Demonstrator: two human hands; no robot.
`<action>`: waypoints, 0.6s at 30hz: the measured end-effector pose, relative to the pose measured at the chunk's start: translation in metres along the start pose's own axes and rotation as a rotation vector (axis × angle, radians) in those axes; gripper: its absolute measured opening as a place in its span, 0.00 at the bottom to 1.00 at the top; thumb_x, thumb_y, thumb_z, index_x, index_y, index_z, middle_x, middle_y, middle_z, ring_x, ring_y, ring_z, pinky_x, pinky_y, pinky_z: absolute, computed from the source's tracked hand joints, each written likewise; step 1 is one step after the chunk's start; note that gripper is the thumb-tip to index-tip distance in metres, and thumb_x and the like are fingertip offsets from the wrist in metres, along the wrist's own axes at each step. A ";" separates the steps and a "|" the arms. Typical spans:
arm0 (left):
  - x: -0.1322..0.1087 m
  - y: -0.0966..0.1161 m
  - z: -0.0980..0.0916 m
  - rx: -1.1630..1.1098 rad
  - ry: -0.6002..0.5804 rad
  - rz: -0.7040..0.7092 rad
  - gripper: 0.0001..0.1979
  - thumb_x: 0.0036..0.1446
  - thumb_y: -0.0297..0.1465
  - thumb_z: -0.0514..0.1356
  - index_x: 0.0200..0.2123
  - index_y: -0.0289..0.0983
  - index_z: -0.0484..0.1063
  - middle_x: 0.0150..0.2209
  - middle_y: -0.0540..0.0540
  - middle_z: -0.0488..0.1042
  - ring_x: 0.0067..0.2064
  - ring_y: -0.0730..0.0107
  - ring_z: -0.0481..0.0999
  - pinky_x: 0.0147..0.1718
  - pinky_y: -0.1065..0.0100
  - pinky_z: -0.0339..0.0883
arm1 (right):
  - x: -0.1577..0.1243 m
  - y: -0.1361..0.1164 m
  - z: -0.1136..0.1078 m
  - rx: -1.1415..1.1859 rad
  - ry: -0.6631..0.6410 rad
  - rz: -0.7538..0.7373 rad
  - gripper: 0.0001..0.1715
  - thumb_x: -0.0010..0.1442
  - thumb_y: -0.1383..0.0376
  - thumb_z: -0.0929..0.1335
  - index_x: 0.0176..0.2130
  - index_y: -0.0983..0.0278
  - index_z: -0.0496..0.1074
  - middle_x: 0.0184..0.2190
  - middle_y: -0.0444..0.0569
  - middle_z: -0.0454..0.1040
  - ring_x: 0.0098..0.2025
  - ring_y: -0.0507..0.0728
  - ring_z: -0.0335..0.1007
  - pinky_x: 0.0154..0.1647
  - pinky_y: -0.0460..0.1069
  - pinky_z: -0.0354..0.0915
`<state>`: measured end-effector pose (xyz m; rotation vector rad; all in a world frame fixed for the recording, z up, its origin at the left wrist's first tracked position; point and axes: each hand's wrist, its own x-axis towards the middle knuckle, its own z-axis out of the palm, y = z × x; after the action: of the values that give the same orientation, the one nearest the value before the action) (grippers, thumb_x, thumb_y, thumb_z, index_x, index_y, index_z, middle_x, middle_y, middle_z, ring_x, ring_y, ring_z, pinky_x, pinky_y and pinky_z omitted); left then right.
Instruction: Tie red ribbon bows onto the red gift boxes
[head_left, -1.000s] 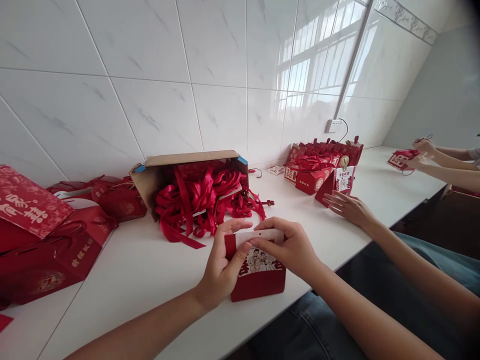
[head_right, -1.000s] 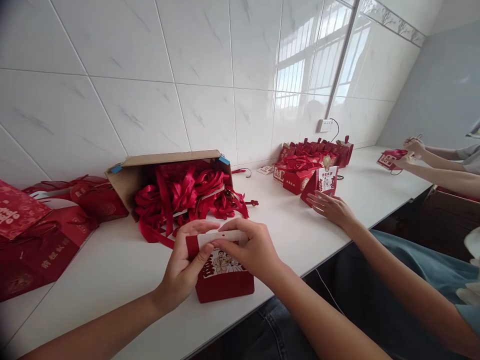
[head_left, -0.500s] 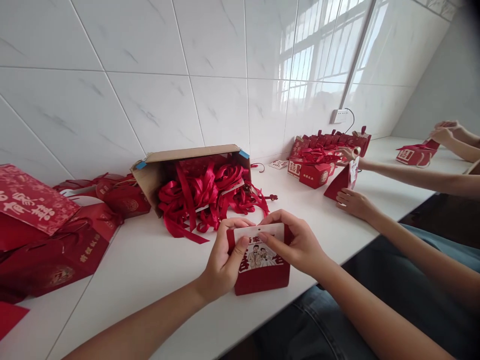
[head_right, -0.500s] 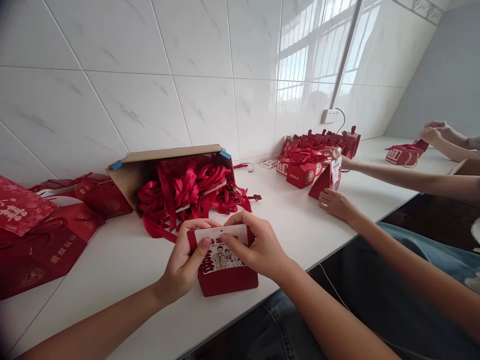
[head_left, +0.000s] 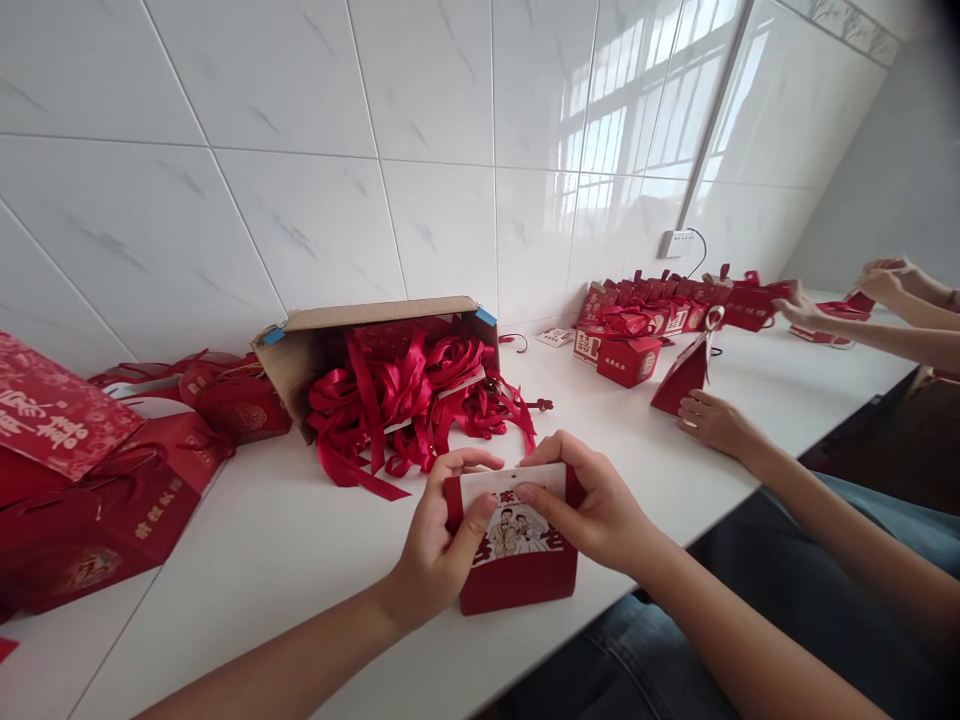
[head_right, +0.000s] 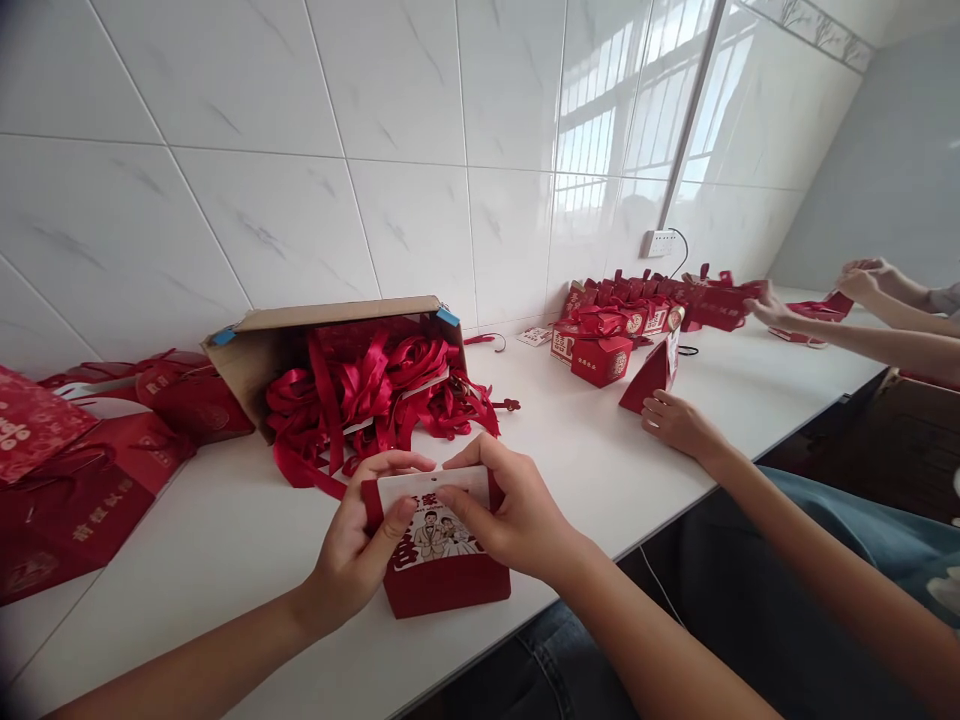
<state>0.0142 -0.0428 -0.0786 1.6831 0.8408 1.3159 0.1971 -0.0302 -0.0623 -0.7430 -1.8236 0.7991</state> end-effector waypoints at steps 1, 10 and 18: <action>0.001 -0.001 -0.002 0.005 -0.013 -0.004 0.11 0.60 0.34 0.56 0.46 0.42 0.63 0.40 0.46 0.70 0.36 0.69 0.72 0.32 0.70 0.71 | 0.000 0.001 0.001 0.003 -0.004 0.004 0.07 0.59 0.62 0.67 0.35 0.61 0.63 0.25 0.42 0.66 0.24 0.49 0.60 0.22 0.44 0.58; 0.008 -0.004 -0.012 0.123 0.065 0.020 0.08 0.56 0.33 0.60 0.39 0.39 0.69 0.43 0.44 0.72 0.39 0.64 0.74 0.32 0.68 0.71 | 0.018 -0.003 -0.008 0.379 -0.138 0.149 0.10 0.59 0.58 0.67 0.34 0.63 0.69 0.42 0.49 0.69 0.38 0.52 0.67 0.35 0.46 0.66; 0.007 -0.007 -0.012 0.157 0.038 0.015 0.05 0.57 0.33 0.58 0.36 0.39 0.66 0.35 0.46 0.71 0.27 0.71 0.71 0.24 0.71 0.66 | 0.111 0.067 0.008 0.981 0.343 0.907 0.08 0.62 0.66 0.65 0.33 0.69 0.70 0.29 0.46 0.70 0.26 0.48 0.65 0.25 0.43 0.64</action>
<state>0.0041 -0.0314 -0.0810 1.7928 0.9775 1.3250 0.1608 0.0945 -0.0590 -0.9235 -0.5450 1.8132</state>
